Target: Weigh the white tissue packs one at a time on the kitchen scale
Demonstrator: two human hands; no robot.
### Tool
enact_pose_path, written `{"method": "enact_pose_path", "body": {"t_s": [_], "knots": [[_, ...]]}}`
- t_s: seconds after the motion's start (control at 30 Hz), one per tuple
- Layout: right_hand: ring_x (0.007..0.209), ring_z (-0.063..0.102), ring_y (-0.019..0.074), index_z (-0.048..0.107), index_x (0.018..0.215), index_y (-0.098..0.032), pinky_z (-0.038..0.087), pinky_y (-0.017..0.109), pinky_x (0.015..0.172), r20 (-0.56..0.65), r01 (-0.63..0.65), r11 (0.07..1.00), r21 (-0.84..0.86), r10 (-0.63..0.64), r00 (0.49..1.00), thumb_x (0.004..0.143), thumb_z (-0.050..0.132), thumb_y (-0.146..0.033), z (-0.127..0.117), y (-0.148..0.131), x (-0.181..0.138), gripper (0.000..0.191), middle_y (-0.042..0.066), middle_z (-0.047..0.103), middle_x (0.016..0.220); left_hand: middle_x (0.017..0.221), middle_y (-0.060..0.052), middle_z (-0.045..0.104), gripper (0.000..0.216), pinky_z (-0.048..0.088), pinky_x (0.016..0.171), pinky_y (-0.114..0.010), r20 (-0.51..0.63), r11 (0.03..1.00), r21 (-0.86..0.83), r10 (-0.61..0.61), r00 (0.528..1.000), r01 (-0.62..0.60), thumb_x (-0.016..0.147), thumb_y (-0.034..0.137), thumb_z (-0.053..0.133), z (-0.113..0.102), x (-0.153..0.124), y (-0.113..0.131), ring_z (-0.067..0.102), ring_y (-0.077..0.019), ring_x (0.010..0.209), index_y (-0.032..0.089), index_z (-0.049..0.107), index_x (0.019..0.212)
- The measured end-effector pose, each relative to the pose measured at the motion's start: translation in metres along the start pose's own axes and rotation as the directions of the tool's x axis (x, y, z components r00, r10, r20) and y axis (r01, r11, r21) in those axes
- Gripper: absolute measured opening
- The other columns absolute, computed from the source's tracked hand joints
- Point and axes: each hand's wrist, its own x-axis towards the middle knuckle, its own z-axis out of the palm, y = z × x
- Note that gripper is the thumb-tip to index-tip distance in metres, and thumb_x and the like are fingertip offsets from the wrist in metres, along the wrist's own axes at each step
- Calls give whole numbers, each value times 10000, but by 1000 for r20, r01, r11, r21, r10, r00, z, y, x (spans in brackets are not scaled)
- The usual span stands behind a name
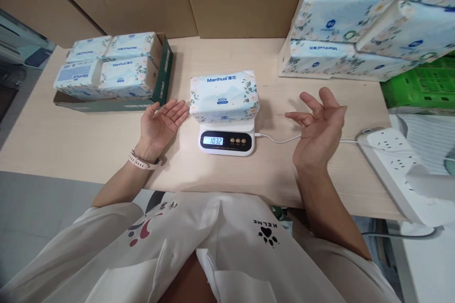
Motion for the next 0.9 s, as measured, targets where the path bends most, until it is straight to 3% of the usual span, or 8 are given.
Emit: {"method": "enact_pose_path", "body": {"t_s": [0.23,0.4,0.5,0.7,0.9], "knots": [[747,720,167,740,1198,-283,627,451,873,-6,-17,1000,7,17,1000,963,418,-793,1,-2,0,648,43,786,1140,1319,-144,785,396,498,1239,-450,19,1000,20,23,1000,-23,969,504,568,3,-3,-1,712,-277,1332,168,752,1069],[714,709,161,743,1187,-276,620,429,840,-21,-14,1000,19,14,1000,977,383,-793,2,-3,0,664,49,784,1124,1533,-85,667,484,442,1281,-442,162,947,215,208,965,-241,811,472,856,8,-11,-9,531,-297,1534,273,735,1236],[717,707,159,739,1192,-261,612,415,826,-14,-9,999,32,9,1000,977,393,-792,2,-4,0,670,59,780,1119,1585,-66,619,563,389,1315,-419,233,912,260,259,938,-316,777,455,915,9,-12,-13,473,-292,1576,313,728,1289],[713,715,167,752,1179,-293,619,451,841,-5,-5,1000,15,5,1000,968,374,-812,-1,-1,3,676,52,788,1124,1588,-111,604,618,368,1312,-531,225,929,248,221,949,-275,806,638,827,3,-3,-13,425,-369,1603,274,709,1290],[695,720,167,782,1142,-321,620,449,832,5,13,1000,28,-14,1000,970,405,-797,-3,1,5,631,49,809,1105,1598,-105,600,685,368,1320,-544,242,924,269,209,948,-272,789,707,807,-2,1,-14,440,-367,1595,280,689,1312]]}}
